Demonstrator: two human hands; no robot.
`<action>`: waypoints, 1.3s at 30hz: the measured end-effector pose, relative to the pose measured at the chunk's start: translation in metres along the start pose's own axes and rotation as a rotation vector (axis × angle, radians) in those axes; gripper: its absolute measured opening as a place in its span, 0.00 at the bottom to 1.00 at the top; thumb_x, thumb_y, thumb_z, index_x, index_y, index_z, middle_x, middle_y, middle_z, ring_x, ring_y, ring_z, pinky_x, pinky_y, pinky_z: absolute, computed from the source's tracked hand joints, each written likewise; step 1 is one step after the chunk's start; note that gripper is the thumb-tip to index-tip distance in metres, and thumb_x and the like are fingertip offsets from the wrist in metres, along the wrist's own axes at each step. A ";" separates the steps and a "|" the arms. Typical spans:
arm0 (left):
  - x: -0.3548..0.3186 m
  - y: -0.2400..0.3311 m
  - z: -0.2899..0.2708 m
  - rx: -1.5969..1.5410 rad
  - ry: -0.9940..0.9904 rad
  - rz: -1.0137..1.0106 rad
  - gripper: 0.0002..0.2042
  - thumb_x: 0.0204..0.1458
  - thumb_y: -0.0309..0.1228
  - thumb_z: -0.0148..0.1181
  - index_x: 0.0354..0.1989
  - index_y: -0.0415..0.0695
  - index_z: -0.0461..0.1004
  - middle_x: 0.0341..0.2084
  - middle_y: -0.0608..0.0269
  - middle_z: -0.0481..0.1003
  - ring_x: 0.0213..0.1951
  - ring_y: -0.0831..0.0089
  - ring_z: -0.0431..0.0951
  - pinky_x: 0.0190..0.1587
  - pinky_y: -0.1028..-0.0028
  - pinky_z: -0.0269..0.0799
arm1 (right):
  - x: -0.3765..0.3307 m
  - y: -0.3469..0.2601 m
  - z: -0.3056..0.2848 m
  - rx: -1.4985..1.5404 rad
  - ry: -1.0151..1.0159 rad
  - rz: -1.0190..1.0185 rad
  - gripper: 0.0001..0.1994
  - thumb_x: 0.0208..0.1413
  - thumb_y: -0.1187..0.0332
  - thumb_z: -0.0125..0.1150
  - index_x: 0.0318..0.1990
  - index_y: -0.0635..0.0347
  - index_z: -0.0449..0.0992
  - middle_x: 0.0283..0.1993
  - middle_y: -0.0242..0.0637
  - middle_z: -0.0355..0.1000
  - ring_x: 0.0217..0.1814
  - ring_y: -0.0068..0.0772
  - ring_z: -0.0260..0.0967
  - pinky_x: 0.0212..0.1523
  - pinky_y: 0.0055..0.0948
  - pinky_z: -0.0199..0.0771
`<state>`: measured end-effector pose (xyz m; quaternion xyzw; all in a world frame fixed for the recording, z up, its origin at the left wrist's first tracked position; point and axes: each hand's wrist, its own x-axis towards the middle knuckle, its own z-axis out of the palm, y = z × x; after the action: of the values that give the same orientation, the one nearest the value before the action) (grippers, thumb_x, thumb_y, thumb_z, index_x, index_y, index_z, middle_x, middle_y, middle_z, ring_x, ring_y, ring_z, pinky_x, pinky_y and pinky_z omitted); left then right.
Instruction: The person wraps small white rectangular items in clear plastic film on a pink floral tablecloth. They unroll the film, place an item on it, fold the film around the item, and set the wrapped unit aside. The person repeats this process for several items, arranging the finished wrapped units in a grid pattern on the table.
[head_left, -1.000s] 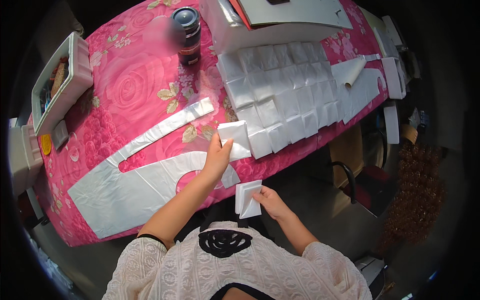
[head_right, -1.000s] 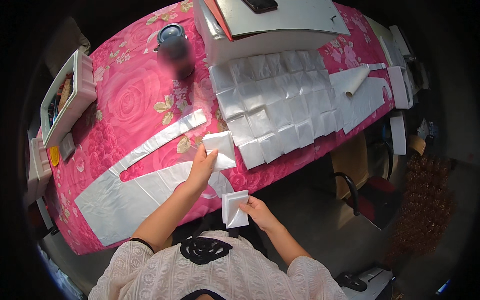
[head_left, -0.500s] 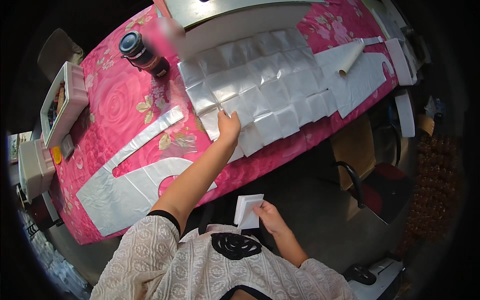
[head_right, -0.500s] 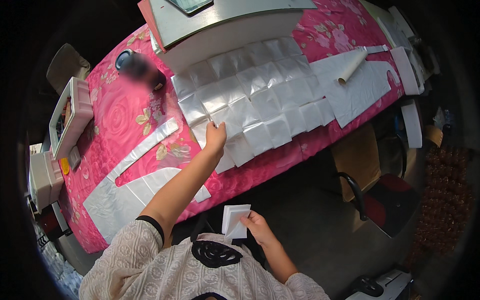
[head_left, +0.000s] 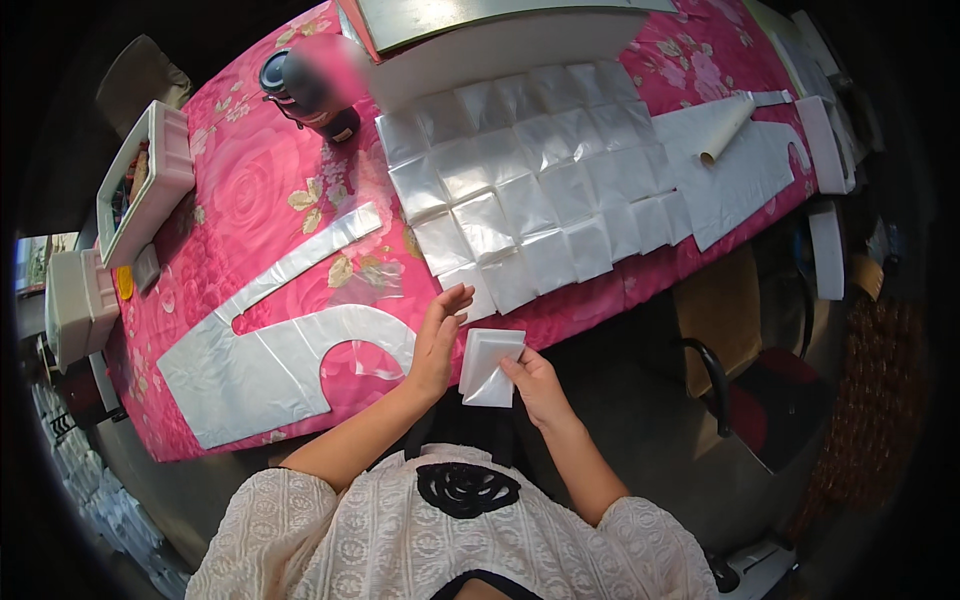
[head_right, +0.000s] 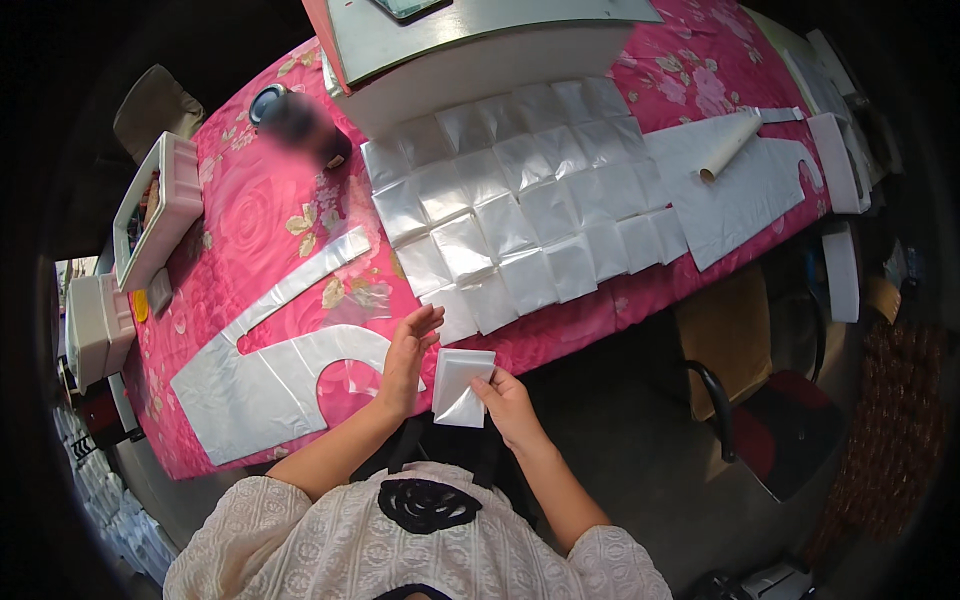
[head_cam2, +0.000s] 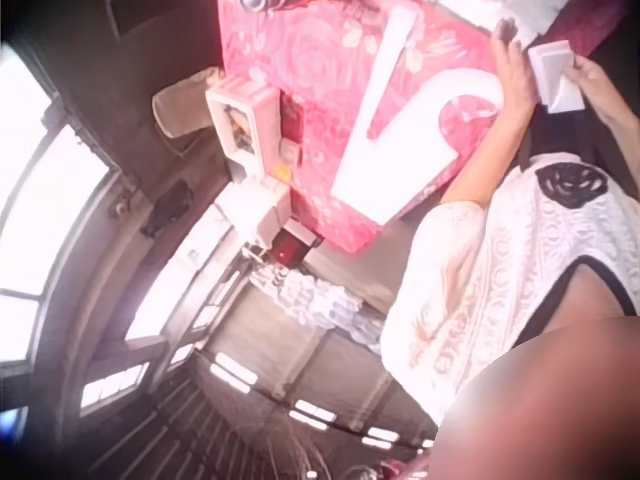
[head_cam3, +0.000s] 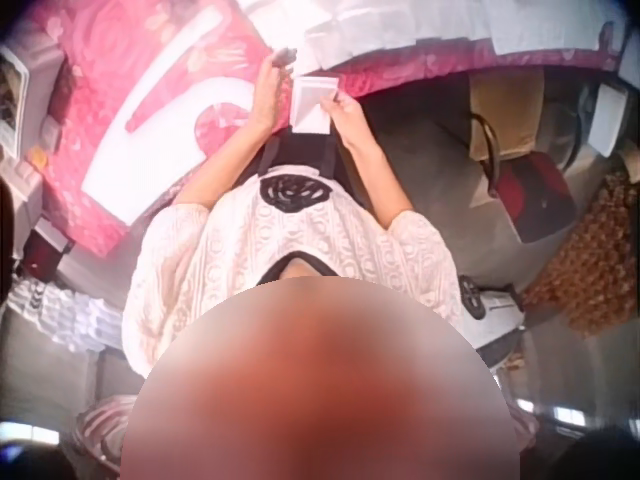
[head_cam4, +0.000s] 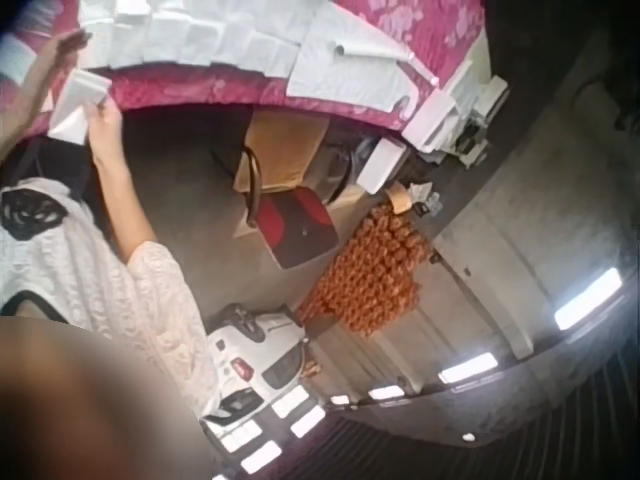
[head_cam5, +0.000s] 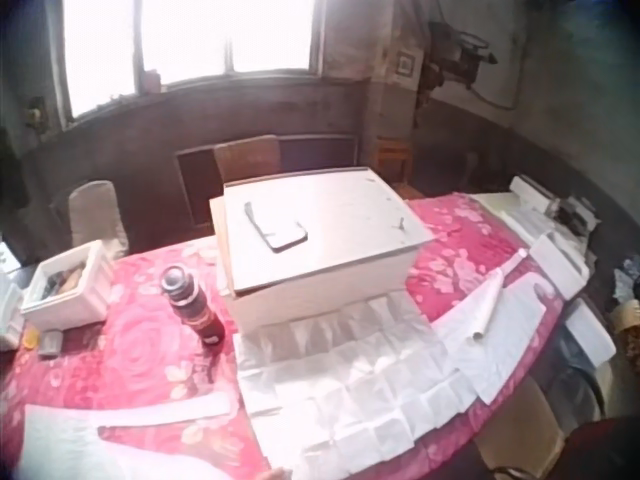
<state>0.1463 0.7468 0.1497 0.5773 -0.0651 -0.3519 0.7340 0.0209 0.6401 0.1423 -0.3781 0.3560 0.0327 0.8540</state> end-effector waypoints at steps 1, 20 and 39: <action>-0.013 -0.001 -0.004 0.043 0.018 0.005 0.23 0.54 0.34 0.44 0.56 0.36 0.51 0.50 0.53 0.61 0.53 0.67 0.60 0.55 0.70 0.53 | 0.011 -0.010 0.010 -0.016 -0.009 -0.023 0.11 0.53 0.71 0.51 0.43 0.66 0.68 0.40 0.34 0.69 0.40 0.21 0.66 0.45 0.21 0.64; 0.106 -0.087 -0.063 0.358 0.576 -0.112 0.17 0.51 0.27 0.45 0.49 0.37 0.58 0.41 0.52 0.67 0.42 0.64 0.68 0.46 0.70 0.62 | 0.055 0.006 0.041 -0.596 0.014 -0.188 0.15 0.50 0.73 0.53 0.46 0.68 0.66 0.42 0.42 0.69 0.41 0.25 0.67 0.43 0.22 0.66; 0.112 -0.054 -0.061 0.195 0.326 -0.238 0.22 0.53 0.36 0.45 0.53 0.35 0.56 0.48 0.48 0.62 0.52 0.62 0.62 0.53 0.71 0.57 | 0.117 0.012 0.056 -0.834 0.131 -0.271 0.14 0.48 0.74 0.53 0.44 0.66 0.68 0.40 0.41 0.70 0.39 0.29 0.68 0.40 0.24 0.68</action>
<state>0.2361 0.7249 0.0473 0.6985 0.0892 -0.3300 0.6286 0.1366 0.6615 0.0868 -0.7348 0.3129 0.0371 0.6007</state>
